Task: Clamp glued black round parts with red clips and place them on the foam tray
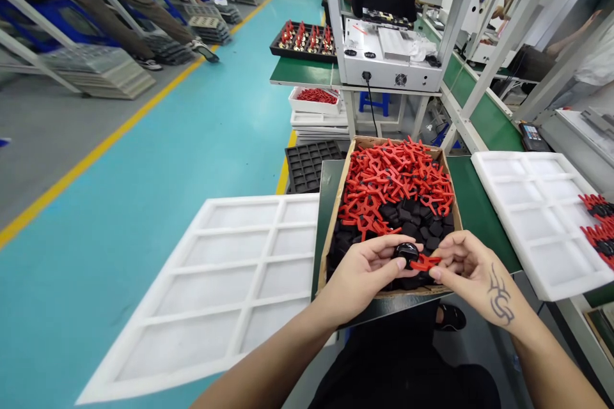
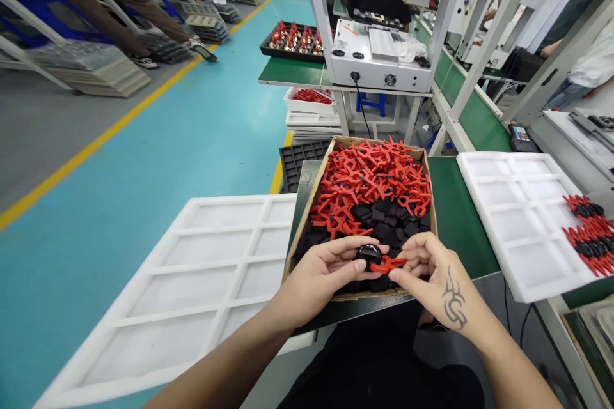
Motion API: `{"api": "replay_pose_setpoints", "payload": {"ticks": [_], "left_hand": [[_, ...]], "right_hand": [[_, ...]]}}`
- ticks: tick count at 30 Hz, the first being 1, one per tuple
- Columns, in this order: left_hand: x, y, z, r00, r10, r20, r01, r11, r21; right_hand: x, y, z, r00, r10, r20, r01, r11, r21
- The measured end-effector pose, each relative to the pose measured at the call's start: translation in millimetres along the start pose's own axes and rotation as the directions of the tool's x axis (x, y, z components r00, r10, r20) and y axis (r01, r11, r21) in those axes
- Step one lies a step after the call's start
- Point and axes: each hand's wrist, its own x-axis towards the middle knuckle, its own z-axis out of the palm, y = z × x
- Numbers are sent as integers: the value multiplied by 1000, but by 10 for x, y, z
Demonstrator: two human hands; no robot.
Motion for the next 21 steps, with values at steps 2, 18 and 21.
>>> {"api": "replay_pose_setpoints", "payload": {"ticks": [2,18,21], "left_hand": [[-10,4,2,1000,-4,-1,4,1000,7],[672,642,186,909,147,390,-415,394,820],[1165,858,204,844,254,472,-421,-230,877]], "right_hand": [[-1,-5,1,1000,-17,4,18,999,-44],[-170,139,-270,984,-108,-139,76,974,-214],[-238,229,-319,976,-91,-199,57,984,-168]]}}
